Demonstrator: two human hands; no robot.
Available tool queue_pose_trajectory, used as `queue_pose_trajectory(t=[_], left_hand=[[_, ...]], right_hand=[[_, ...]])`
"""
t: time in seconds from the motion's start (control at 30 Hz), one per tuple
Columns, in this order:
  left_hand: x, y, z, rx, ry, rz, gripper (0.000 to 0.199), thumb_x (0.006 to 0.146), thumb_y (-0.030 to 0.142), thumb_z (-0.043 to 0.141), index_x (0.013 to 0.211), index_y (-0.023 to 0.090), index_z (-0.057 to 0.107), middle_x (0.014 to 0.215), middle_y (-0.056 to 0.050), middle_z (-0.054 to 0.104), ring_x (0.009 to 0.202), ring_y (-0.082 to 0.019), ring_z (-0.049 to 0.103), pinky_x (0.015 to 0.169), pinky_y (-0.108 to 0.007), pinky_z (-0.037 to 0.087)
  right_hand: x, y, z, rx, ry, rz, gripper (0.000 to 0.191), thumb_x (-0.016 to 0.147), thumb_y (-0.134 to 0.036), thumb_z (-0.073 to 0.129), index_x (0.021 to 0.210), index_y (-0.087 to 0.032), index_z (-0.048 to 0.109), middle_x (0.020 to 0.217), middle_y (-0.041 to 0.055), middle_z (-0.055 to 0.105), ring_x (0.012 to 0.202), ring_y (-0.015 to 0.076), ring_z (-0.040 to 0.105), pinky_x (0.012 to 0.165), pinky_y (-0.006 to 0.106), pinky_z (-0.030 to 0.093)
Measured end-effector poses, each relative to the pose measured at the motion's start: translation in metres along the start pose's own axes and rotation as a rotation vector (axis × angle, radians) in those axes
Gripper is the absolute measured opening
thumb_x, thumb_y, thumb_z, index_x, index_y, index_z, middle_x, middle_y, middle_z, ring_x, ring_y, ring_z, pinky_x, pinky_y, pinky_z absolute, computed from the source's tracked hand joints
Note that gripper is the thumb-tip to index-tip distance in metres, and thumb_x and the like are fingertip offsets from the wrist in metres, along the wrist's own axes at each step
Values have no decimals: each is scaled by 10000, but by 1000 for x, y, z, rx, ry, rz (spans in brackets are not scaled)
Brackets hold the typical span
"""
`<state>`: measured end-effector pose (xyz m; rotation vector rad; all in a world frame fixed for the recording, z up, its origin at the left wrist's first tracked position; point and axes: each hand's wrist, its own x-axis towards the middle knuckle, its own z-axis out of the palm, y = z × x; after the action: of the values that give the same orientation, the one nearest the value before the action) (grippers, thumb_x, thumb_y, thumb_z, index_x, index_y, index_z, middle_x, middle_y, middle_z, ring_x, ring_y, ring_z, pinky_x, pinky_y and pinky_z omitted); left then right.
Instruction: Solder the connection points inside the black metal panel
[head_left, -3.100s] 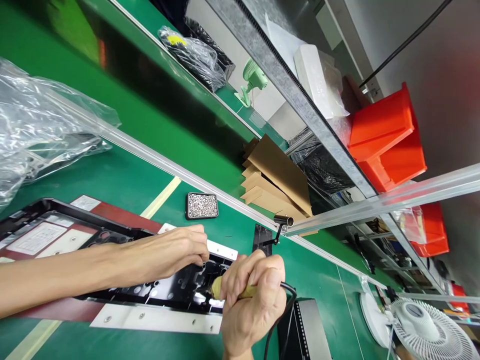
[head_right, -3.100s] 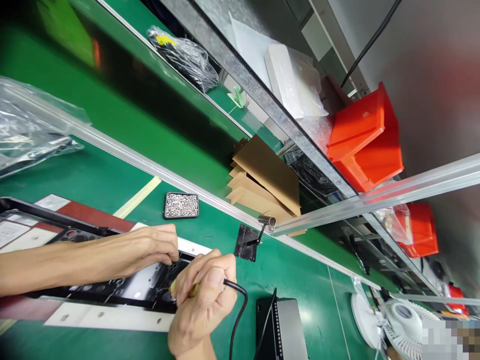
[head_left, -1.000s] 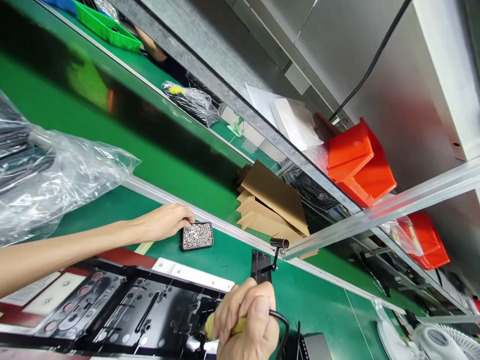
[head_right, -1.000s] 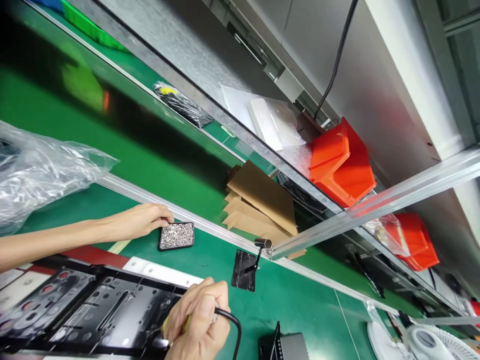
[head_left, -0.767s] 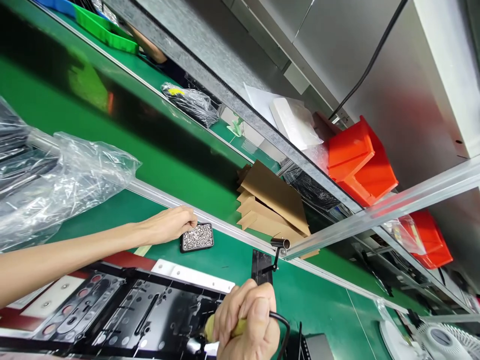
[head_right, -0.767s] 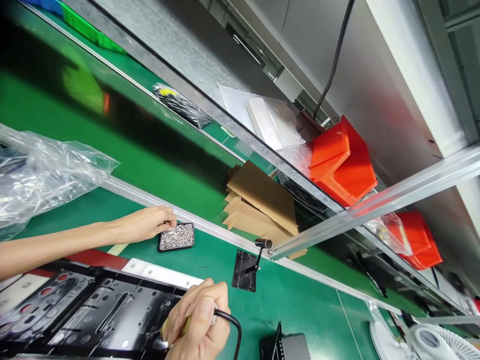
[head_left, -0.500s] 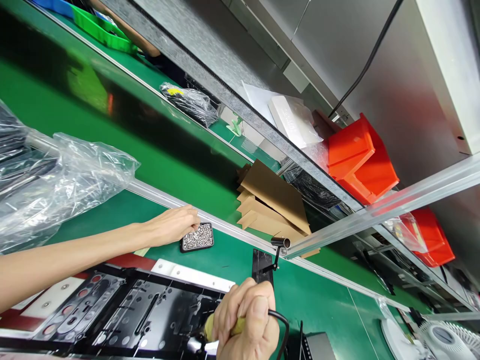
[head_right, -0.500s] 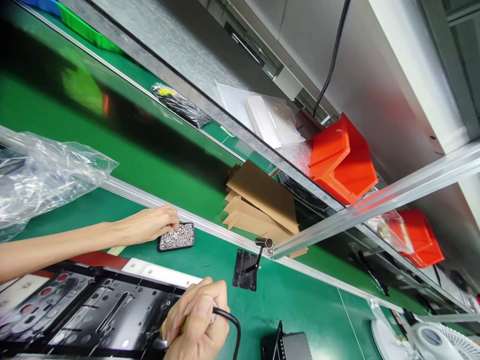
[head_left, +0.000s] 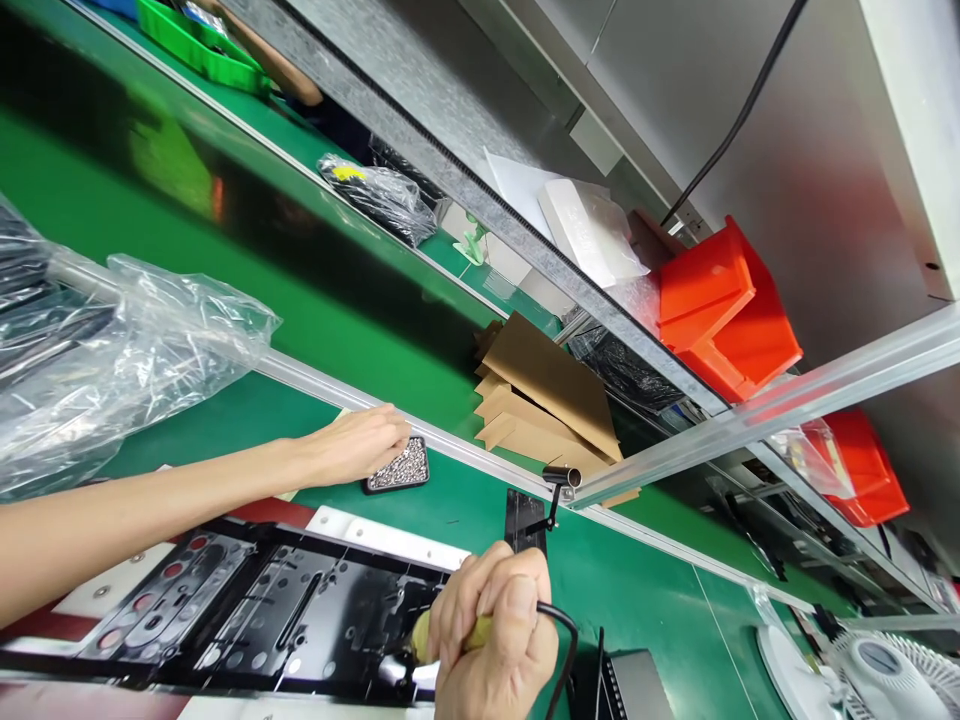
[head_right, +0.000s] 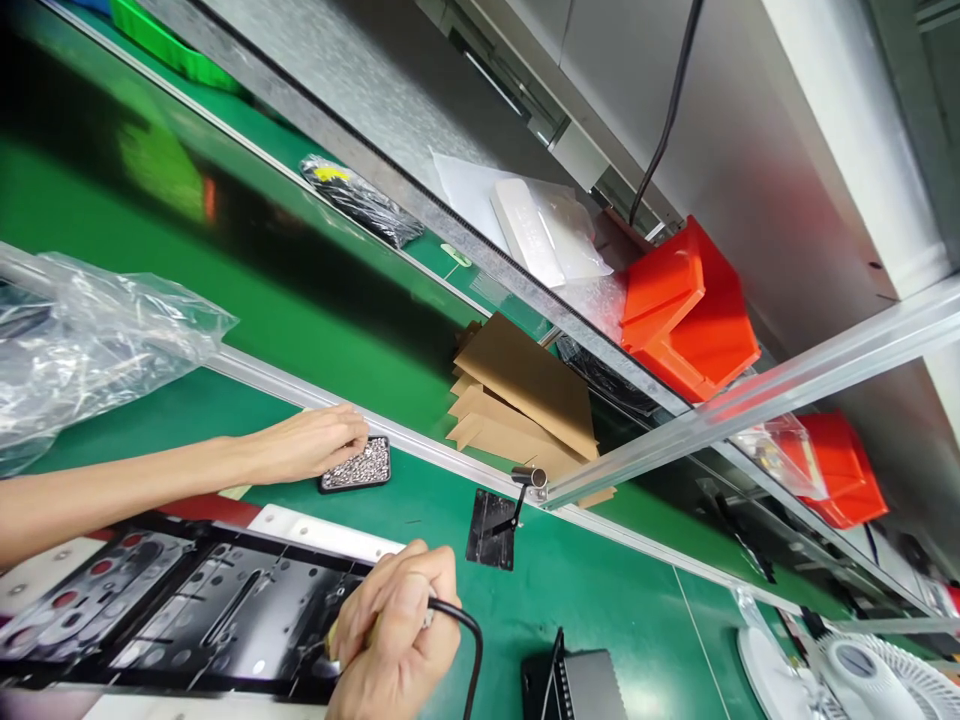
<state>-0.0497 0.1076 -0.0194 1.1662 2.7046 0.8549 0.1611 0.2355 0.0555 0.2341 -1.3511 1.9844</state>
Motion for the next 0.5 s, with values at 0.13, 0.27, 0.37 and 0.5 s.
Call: queue_pose_trajectory(t=[0.13, 0.27, 0.37, 0.5], left_hand=[[-27, 15, -21, -106, -14, -82, 169, 991, 207, 571, 851, 214, 666, 885, -41, 754, 872, -240, 685, 785, -321, 462], [-75, 25, -27, -195, -15, -123, 200, 985, 319, 613, 862, 227, 742, 785, 10, 714, 720, -180, 579, 684, -296, 395], [-114, 31, -21, -305, 35, -54, 227, 1054, 367, 632, 1014, 233, 812, 805, 12, 728, 703, -169, 596, 671, -285, 434], [-147, 43, -16, -295, -39, 142, 297, 1163, 314, 552, 984, 259, 782, 963, 3, 784, 878, -172, 717, 803, -260, 543]], right_hand=[[7, -12, 5, -103, -59, 12, 452, 1217, -304, 426, 777, -210, 471, 567, -73, 393, 429, 58, 279, 378, 114, 343], [6, -14, 4, -125, -78, 28, 426, 1210, -298, 449, 792, -215, 453, 592, -72, 392, 442, 59, 305, 395, 119, 363], [4, -14, 2, -123, -84, 33, 409, 1213, -295, 445, 812, -219, 469, 607, -73, 391, 450, 60, 310, 398, 119, 356], [4, -14, 1, -128, -82, 34, 422, 1216, -300, 453, 802, -215, 458, 616, -70, 396, 452, 58, 325, 400, 122, 364]])
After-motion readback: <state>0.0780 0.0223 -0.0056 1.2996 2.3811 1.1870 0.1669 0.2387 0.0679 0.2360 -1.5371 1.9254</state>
